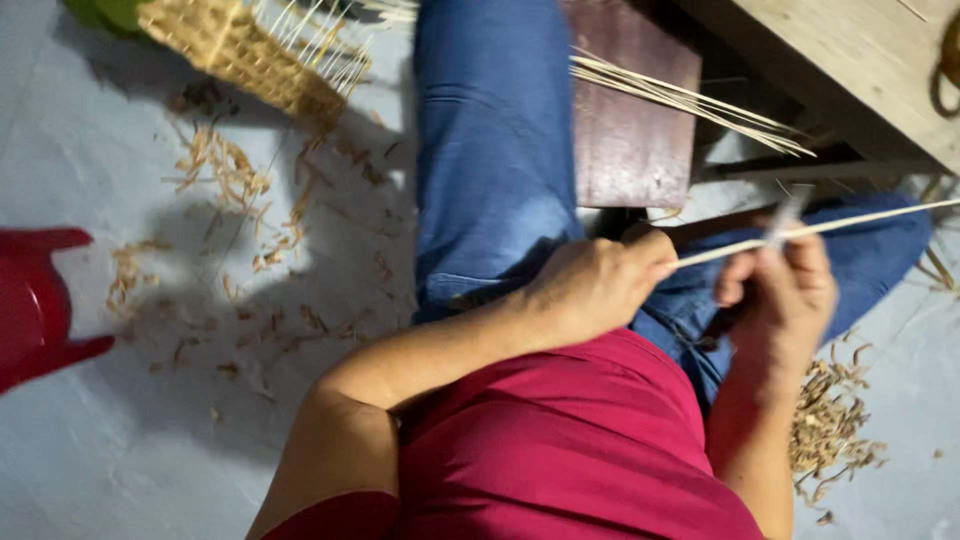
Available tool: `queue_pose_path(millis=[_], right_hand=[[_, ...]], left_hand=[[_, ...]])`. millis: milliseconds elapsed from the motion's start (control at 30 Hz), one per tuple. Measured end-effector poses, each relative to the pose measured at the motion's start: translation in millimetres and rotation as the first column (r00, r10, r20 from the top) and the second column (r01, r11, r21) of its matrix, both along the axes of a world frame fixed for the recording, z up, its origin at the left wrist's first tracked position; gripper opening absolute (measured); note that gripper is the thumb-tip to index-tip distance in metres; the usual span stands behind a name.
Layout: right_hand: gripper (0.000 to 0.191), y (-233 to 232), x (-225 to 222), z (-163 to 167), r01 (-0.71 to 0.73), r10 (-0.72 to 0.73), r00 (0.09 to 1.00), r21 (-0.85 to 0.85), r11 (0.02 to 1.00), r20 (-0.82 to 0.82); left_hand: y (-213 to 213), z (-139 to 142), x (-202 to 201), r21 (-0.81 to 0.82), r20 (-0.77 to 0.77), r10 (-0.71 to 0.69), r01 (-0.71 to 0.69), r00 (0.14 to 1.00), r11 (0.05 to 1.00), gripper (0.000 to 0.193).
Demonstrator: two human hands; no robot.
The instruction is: The person sits on the floor and uses a small knife to split and shave thin bamboo strips into slender sticks, drawing each strip across the blade and setting finished sticks on a wooden board beside them.
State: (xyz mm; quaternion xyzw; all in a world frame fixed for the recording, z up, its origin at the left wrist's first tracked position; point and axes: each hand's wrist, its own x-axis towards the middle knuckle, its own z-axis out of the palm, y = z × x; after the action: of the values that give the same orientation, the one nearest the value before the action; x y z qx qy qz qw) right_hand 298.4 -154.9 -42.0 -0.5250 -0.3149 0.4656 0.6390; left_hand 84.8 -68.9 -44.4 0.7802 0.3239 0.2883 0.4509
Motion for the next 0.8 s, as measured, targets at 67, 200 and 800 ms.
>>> queue_pose_path(millis=[67, 200, 800], right_hand=[[0.014, 1, 24, 2, 0.024, -0.023, 1.000, 0.003, 1.000, -0.018], [0.014, 3, 71, 6, 0.054, -0.051, 0.993, 0.024, 0.998, -0.110], [0.027, 5, 223, -31, 0.027, -0.033, 0.957, -0.025, 0.999, -0.289]], left_hand=[[-6, 4, -7, -0.013, -0.043, -0.042, 0.041, 0.998, 0.999, 0.014], [-6, 23, -30, -0.041, 0.087, -0.082, 0.086, 0.993, 0.996, 0.012], [166, -159, -82, -0.404, 0.338, 0.808, -0.701, 0.482, 0.588, 0.038]])
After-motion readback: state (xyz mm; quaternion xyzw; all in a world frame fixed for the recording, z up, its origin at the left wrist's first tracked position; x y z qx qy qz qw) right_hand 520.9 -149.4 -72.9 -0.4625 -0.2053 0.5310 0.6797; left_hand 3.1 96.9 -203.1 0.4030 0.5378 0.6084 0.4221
